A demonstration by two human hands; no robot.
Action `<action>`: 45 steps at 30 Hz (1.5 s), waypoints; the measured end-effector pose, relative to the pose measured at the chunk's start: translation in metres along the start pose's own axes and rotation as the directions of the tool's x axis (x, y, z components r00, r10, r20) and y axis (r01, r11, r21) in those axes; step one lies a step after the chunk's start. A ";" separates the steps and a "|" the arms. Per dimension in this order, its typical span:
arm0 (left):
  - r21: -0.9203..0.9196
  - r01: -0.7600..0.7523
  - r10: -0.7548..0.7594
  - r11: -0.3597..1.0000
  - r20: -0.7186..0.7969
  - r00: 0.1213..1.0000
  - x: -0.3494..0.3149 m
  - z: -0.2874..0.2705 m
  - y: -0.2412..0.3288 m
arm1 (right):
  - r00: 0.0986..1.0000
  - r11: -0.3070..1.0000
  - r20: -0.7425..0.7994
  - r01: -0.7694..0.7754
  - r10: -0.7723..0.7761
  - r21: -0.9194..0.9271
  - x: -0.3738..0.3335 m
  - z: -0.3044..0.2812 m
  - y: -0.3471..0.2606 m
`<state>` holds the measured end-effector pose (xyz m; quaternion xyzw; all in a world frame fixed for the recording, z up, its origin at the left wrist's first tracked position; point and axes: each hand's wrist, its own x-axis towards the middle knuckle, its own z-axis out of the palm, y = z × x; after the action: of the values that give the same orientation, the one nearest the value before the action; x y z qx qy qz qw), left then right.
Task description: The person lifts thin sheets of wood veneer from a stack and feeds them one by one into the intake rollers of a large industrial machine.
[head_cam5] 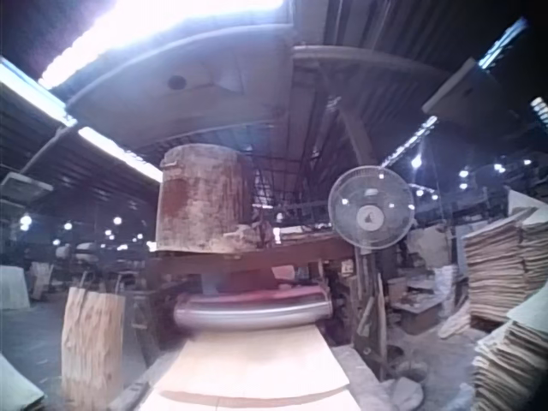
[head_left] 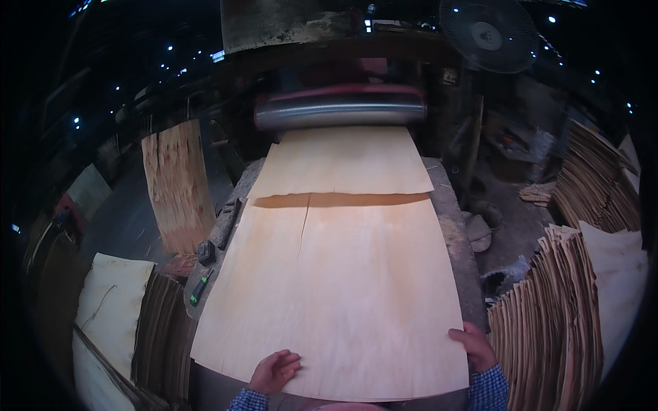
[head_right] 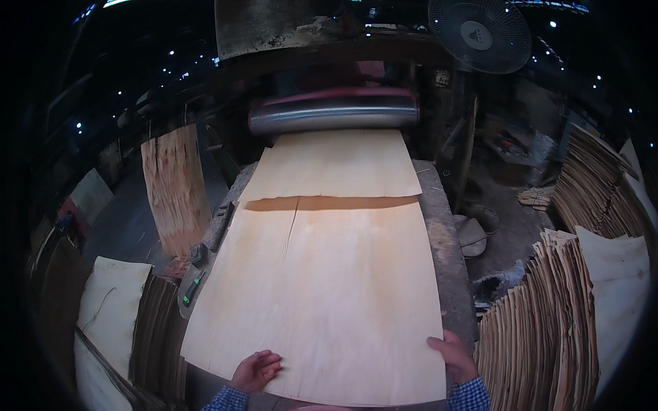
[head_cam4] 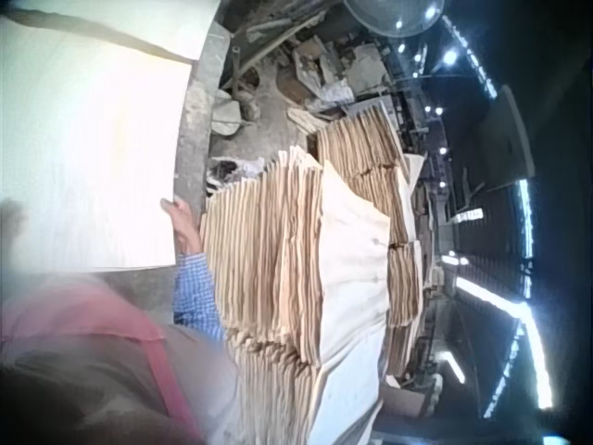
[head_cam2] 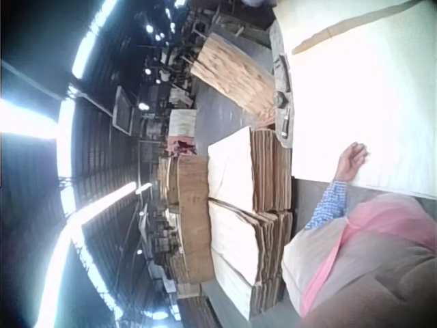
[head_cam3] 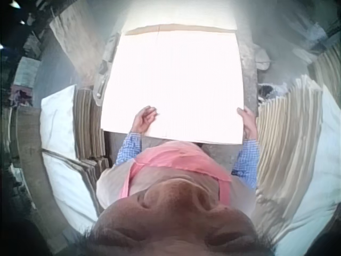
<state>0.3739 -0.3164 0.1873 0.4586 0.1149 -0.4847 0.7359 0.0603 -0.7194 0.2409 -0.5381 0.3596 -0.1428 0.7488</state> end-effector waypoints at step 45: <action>-0.032 -0.241 0.242 0.970 0.018 0.970 0.254 0.123 0.135 | 0.780 0.424 -0.160 0.146 -0.605 -0.894 0.010 0.030 0.096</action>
<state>0.5785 -0.5529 0.1762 0.4531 0.0574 -0.3948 0.7972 0.0714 -0.6676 0.1543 -0.8476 0.4130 -0.2431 0.2276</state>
